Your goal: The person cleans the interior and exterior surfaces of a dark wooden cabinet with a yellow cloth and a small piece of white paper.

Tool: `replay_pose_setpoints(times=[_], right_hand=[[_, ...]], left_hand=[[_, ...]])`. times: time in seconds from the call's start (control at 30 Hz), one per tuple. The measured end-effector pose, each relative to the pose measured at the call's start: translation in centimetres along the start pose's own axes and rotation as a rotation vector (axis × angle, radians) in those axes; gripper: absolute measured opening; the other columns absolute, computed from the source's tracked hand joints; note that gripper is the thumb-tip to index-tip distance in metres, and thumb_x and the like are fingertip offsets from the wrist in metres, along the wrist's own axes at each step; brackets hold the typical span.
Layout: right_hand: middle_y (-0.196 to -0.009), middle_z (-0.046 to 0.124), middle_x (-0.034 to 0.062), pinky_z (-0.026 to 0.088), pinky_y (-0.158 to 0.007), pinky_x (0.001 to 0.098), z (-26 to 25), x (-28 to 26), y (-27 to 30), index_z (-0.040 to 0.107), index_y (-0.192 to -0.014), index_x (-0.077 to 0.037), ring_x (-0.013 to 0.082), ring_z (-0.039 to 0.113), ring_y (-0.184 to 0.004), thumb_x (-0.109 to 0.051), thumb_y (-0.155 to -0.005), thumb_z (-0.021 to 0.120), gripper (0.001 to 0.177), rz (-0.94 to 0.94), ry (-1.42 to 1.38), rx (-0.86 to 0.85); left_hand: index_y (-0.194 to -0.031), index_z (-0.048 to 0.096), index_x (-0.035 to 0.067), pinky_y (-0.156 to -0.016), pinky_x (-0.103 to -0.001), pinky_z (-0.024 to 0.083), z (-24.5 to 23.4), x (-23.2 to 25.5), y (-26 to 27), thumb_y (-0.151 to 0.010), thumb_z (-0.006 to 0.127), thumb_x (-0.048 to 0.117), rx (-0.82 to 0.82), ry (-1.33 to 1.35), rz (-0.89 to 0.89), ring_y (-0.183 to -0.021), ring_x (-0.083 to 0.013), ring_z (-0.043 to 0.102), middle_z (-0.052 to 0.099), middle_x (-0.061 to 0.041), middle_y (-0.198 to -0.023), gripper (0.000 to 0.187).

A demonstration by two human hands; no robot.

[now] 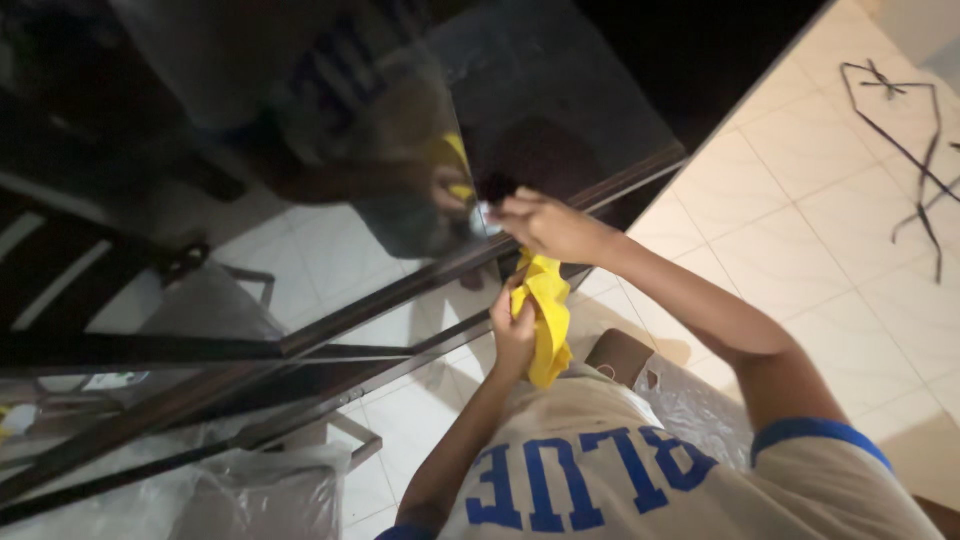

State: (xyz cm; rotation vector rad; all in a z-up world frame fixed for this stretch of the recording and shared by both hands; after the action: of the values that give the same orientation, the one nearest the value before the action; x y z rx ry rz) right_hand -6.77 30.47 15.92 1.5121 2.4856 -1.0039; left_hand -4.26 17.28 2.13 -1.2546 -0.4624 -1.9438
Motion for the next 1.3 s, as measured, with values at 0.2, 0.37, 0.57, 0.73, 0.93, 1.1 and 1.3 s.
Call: replay_pose_setpoints(times=[0.2,0.37,0.57,0.73,0.93,1.1,1.3], right_hand=[[-0.106,0.064,0.0228,0.048,-0.096,0.0505,-3.7,5.6,0.2,0.07,-0.109,0.007,0.0386,0.058,-0.1,0.003,-0.079,0.064,0.031,0.204,0.469,0.151],[-0.104,0.065,0.0251,0.047,-0.091,0.0507,-1.6,3.7,-2.9,0.071,-0.083,0.005,0.0402,0.056,-0.1,0.0,-0.065,0.067,0.019,0.219,0.289,0.125],[-0.098,0.064,0.0177,0.049,-0.093,0.039,1.6,2.5,-3.3,0.073,-0.114,0.004,0.0329,0.057,-0.101,0.01,-0.073,0.063,0.043,0.308,-0.069,-0.052],[-0.107,0.068,0.0234,0.048,-0.098,0.042,0.1,6.4,-5.0,0.071,-0.1,0.008,0.0387,0.059,-0.108,0.004,-0.063,0.068,0.037,0.19,0.308,0.015],[-0.115,0.068,0.0263,0.05,-0.101,0.045,0.5,8.5,-5.9,0.071,-0.109,0.008,0.0413,0.062,-0.111,0.007,-0.07,0.07,0.039,0.201,0.247,0.008],[-0.136,0.066,0.0211,0.057,-0.098,0.0396,2.1,4.7,-3.0,0.069,-0.121,0.0,0.0332,0.069,-0.113,0.006,-0.073,0.068,0.048,0.037,0.066,-0.099],[-0.132,0.062,0.0251,0.055,-0.095,0.0429,-2.5,9.8,-0.5,0.062,-0.14,-0.003,0.0392,0.066,-0.11,0.006,-0.074,0.069,0.067,0.472,0.223,-0.178]], left_hand=[[-0.135,0.055,-0.001,-0.093,-0.03,0.054,-1.5,0.2,1.4,-0.101,0.053,0.01,0.078,0.013,-0.065,-0.105,-0.0161,0.066,0.068,-0.009,-0.119,0.036],[-0.13,0.058,-0.003,-0.088,-0.029,0.054,-3.2,1.9,1.8,-0.103,0.054,0.01,0.126,0.009,-0.047,-0.099,-0.0166,0.067,0.07,-0.009,-0.114,0.03],[-0.128,0.061,-0.002,-0.086,-0.027,0.053,-4.1,2.5,1.7,-0.103,0.057,0.012,0.228,0.004,-0.022,-0.097,-0.0138,0.065,0.069,-0.008,-0.111,0.029],[-0.13,0.061,-0.002,-0.087,-0.028,0.056,-3.1,1.9,1.0,-0.098,0.057,0.008,0.261,-0.143,-0.048,-0.099,-0.0145,0.068,0.071,-0.009,-0.115,0.034],[-0.133,0.059,-0.003,-0.082,-0.032,0.059,-2.3,1.3,0.9,-0.097,0.054,0.006,0.28,-0.237,0.0,-0.094,-0.0182,0.071,0.071,-0.013,-0.114,0.037],[-0.135,0.059,-0.004,-0.082,-0.032,0.061,0.1,2.4,0.7,-0.099,0.054,0.005,0.283,-0.264,0.096,-0.094,-0.0187,0.071,0.069,-0.015,-0.117,0.038],[-0.129,0.054,0.0,-0.068,-0.033,0.062,2.7,2.6,0.4,-0.102,0.054,0.012,0.438,-0.125,0.183,-0.079,-0.0191,0.071,0.068,-0.012,-0.109,0.03]])
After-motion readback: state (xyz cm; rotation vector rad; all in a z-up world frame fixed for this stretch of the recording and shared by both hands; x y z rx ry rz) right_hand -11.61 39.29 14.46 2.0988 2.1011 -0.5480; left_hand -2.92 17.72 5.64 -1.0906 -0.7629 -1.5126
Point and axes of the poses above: each hand's wrist, its own y-axis away from the middle knuckle, its own z-axis out of the palm, x = y × z, the point moved 7 cm from there along -y, towards the middle knuckle
